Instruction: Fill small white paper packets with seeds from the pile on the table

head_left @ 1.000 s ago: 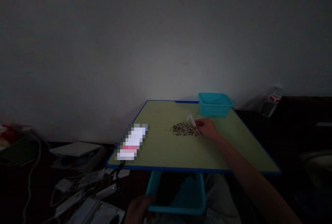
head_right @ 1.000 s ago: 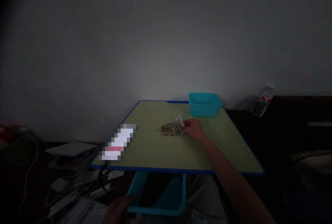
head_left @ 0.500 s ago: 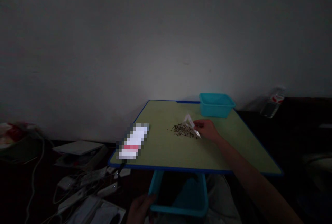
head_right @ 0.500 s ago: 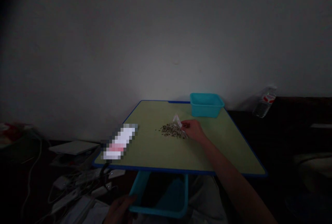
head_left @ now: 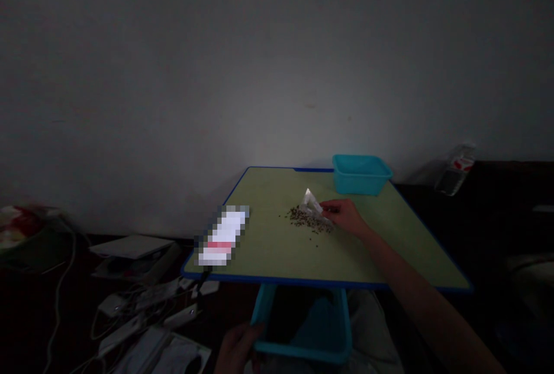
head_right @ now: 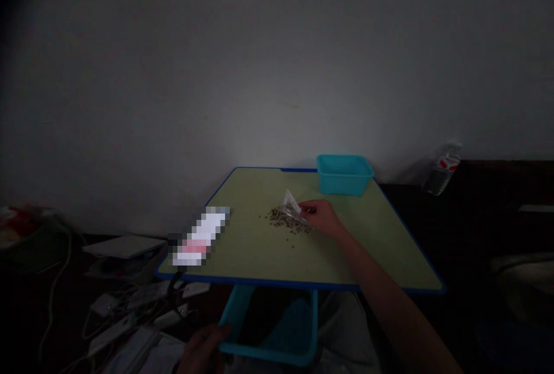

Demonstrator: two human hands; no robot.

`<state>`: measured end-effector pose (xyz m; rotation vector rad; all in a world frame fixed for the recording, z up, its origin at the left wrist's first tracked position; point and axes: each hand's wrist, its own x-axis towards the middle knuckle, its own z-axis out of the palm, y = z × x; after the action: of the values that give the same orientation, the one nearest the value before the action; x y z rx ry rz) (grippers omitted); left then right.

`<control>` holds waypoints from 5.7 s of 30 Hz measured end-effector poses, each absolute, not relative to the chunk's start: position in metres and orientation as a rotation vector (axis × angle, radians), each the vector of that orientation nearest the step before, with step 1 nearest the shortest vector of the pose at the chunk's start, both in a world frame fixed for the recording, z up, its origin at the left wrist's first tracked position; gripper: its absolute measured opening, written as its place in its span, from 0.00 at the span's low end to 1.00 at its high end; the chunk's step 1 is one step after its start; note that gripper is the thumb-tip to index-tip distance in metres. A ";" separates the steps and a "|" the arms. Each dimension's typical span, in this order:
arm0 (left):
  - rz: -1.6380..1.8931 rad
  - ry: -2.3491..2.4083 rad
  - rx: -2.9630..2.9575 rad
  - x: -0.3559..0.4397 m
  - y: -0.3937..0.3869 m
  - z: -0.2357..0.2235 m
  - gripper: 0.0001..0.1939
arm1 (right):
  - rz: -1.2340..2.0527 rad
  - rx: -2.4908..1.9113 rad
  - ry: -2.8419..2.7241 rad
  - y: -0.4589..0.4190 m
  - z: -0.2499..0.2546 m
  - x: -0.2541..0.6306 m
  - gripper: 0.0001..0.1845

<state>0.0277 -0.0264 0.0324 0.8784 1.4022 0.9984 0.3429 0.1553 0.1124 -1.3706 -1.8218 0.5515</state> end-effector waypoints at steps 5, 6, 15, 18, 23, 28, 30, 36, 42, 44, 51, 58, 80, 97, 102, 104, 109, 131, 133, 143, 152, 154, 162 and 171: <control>0.985 1.339 0.882 0.024 -0.024 0.014 0.18 | 0.650 -1.329 -1.875 0.153 0.112 0.339 0.17; 0.990 1.329 0.878 0.023 -0.023 0.010 0.18 | 0.673 -1.307 -1.887 0.152 0.112 0.339 0.17; 0.974 1.331 0.907 0.022 -0.023 0.012 0.19 | 0.674 -1.331 -1.928 0.151 0.114 0.339 0.15; 0.976 1.327 0.879 0.024 -0.024 0.019 0.18 | 0.687 -1.340 -1.938 0.150 0.116 0.338 0.15; 0.968 1.332 0.856 0.027 -0.025 0.026 0.18 | 0.759 -1.330 -1.943 0.147 0.120 0.336 0.16; 0.970 1.349 0.896 0.026 -0.025 0.022 0.18 | 0.823 -1.314 -1.919 0.145 0.121 0.335 0.17; 0.974 1.327 0.896 0.026 -0.025 0.020 0.19 | 0.822 -1.309 -1.932 0.144 0.121 0.335 0.17; 0.968 1.326 0.906 0.025 -0.025 0.019 0.19 | 0.814 -1.308 -1.988 0.142 0.126 0.334 0.16; 0.967 1.327 0.892 0.023 -0.024 0.016 0.19 | 0.887 -1.305 -1.973 0.141 0.127 0.333 0.17; 0.969 1.344 0.898 0.023 -0.024 0.016 0.19 | 0.913 -1.302 -1.965 0.141 0.127 0.333 0.17; 0.963 1.314 0.925 0.023 -0.025 0.016 0.20 | 0.952 -1.272 -1.968 0.141 0.124 0.334 0.17; 0.959 1.342 0.901 0.026 -0.026 0.026 0.18 | 1.046 -1.242 -1.954 0.141 0.121 0.334 0.17; 0.967 1.343 0.926 0.024 -0.026 0.018 0.18 | 1.101 -1.219 -1.989 0.139 0.123 0.335 0.17; 0.962 1.345 0.947 0.024 -0.025 0.014 0.19 | 1.140 -1.229 -1.964 0.139 0.124 0.335 0.19; 0.958 1.341 0.959 0.021 -0.025 0.006 0.17 | 1.119 -1.237 -1.971 0.139 0.126 0.334 0.19; 0.959 1.321 0.972 0.021 -0.025 0.007 0.18 | 1.118 -1.230 -1.979 0.139 0.125 0.334 0.18; 0.953 1.336 0.986 0.024 -0.025 0.014 0.18 | 1.137 -1.223 -1.970 0.137 0.126 0.332 0.18; 0.990 1.348 0.969 0.027 -0.028 0.021 0.19 | 1.168 -1.157 -2.013 0.137 0.123 0.332 0.17; 0.974 1.357 0.953 0.026 -0.028 0.020 0.18 | 1.194 -1.135 -2.000 0.138 0.121 0.332 0.17; 0.942 1.374 0.907 0.027 -0.026 0.025 0.18 | 1.212 -1.146 -1.981 0.136 0.125 0.332 0.18; 0.980 1.347 0.930 0.026 -0.026 0.016 0.17 | 1.206 -1.170 -2.022 0.134 0.127 0.330 0.19; 0.976 1.335 0.940 0.025 -0.026 0.013 0.17 | 1.185 -1.176 -2.015 0.134 0.129 0.332 0.19; 0.999 1.312 0.918 0.025 -0.026 0.014 0.17 | 0.981 -1.277 -2.092 0.138 0.143 0.356 0.15; 0.982 1.326 0.991 0.028 -0.028 0.023 0.18 | 0.894 -1.412 -2.212 0.136 0.150 0.390 0.11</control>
<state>0.0284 -0.0281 0.0233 0.9905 1.3259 0.9817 0.3898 0.1362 0.1500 -1.4119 -2.2116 0.8945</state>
